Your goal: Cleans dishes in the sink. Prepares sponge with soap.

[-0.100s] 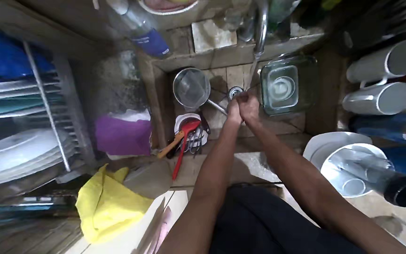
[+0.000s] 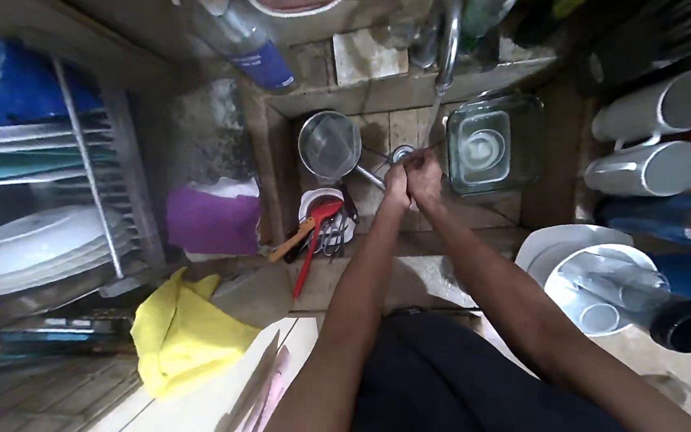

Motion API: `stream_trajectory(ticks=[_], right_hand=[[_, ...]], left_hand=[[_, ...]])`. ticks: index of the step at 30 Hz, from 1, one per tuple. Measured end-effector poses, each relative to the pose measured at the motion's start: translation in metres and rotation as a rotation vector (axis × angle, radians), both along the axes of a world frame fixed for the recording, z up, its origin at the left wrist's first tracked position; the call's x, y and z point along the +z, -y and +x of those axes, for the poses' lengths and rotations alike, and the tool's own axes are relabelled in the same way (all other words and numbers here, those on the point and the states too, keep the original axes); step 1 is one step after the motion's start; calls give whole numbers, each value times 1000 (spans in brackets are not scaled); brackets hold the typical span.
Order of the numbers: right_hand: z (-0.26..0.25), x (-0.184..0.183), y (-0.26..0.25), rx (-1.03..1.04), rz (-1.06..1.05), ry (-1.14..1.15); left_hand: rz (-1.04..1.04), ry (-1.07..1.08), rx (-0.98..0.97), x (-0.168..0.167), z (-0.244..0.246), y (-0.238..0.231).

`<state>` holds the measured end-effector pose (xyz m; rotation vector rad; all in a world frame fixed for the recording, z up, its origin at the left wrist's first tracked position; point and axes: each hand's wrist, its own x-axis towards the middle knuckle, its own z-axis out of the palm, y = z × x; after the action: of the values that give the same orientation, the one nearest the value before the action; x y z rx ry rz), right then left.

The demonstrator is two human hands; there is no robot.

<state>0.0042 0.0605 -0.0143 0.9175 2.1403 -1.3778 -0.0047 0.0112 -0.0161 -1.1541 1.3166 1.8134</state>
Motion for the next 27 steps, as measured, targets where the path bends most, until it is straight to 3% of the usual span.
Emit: stream_trajectory(ticks=[3,5,8,11,16,20,24,27], right_hand=[[11,-77,-1,-25,45,-155],[14,-85,-3,-10,32,-190],[17,-83,-5,79,19,-199],[13,-84,5,144,-123,-224],[-30,-78,50,187,-184,-198],[-38,-82,88,181,-150,-67],[-28,-70,93,10,-168,-45],[-5,-56,70,-228,-269,-135]], left_hand=[[-83,-183,-74,-78,15,21],[-330,-345,-175,-77,23,44],[-874,-520,-221,-63,29,92],[-1064,-473,-183,-66,29,137],[-925,-362,-380,-75,15,175],[-851,-461,-522,-78,16,187],[-811,-648,-441,-67,36,174],[-762,-812,-500,-59,54,144]])
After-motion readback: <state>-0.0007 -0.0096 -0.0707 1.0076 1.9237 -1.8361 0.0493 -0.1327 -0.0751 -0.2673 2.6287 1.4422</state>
